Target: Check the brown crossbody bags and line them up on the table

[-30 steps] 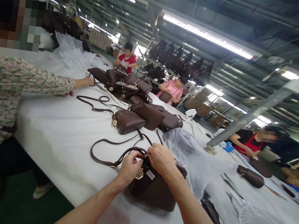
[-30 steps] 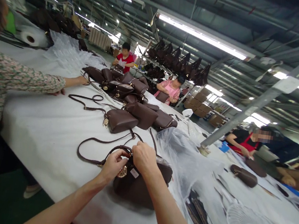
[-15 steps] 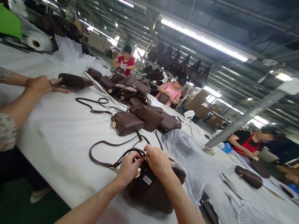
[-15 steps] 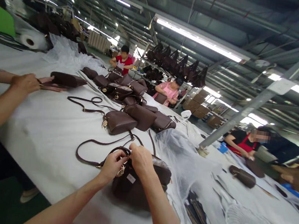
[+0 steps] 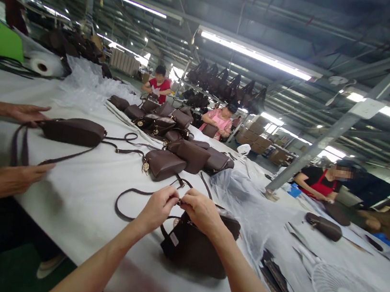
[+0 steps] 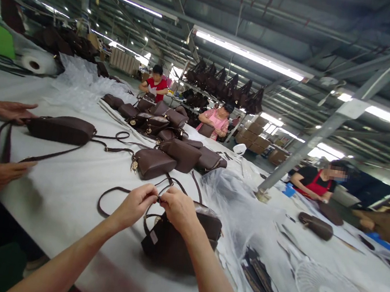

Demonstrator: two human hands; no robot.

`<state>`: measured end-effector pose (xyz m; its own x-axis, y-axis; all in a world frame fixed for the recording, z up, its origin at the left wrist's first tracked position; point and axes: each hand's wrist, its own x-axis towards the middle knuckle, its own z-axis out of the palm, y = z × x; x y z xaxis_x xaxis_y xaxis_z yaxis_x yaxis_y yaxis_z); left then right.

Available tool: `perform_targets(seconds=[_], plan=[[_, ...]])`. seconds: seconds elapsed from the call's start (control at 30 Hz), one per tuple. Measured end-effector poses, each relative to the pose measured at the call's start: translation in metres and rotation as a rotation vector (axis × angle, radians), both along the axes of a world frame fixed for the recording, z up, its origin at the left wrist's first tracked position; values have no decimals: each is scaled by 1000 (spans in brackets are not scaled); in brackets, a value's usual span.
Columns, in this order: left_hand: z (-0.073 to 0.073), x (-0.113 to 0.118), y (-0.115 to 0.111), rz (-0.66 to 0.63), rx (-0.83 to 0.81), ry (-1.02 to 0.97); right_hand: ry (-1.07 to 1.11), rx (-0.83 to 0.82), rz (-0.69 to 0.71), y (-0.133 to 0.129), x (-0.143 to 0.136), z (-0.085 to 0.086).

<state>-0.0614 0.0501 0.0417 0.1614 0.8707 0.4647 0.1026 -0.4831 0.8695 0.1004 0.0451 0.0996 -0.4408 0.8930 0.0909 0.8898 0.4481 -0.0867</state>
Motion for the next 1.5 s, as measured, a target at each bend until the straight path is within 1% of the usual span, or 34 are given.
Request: perform_targets(seconds=[0.1,0.23,0.33,0.5,0.7,0.8,0.9,1.03,1.17,1.33,1.5], plan=[[-6,5,3,-42,-79,-104,4,-3,-5,1,-4,0],[-19,15,5,-130,-238,-367,35,-20,9,5,0,1],[-25,24,6,-98,-266,-460,15,-36,-1,6,1,1],[-26,33,6,-34,-261,-447,-65,-27,-28,5,-1,1],[-28,34,6,27,-209,-410,-47,-19,-26,6,0,0],[-28,32,6,15,-195,-370,-52,-15,-25,5,0,1],[-28,29,8,-34,-188,-340,-45,-13,-17,3,-1,3],[-29,26,8,-97,-221,-385,-46,-16,-10,2,-1,4],[-25,28,5,-76,-254,-403,-66,-18,-11,4,-1,1],[-18,30,2,-16,-223,-403,-57,-2,-1,3,0,0],[-22,29,5,-29,-239,-419,-23,4,6,1,1,-1]])
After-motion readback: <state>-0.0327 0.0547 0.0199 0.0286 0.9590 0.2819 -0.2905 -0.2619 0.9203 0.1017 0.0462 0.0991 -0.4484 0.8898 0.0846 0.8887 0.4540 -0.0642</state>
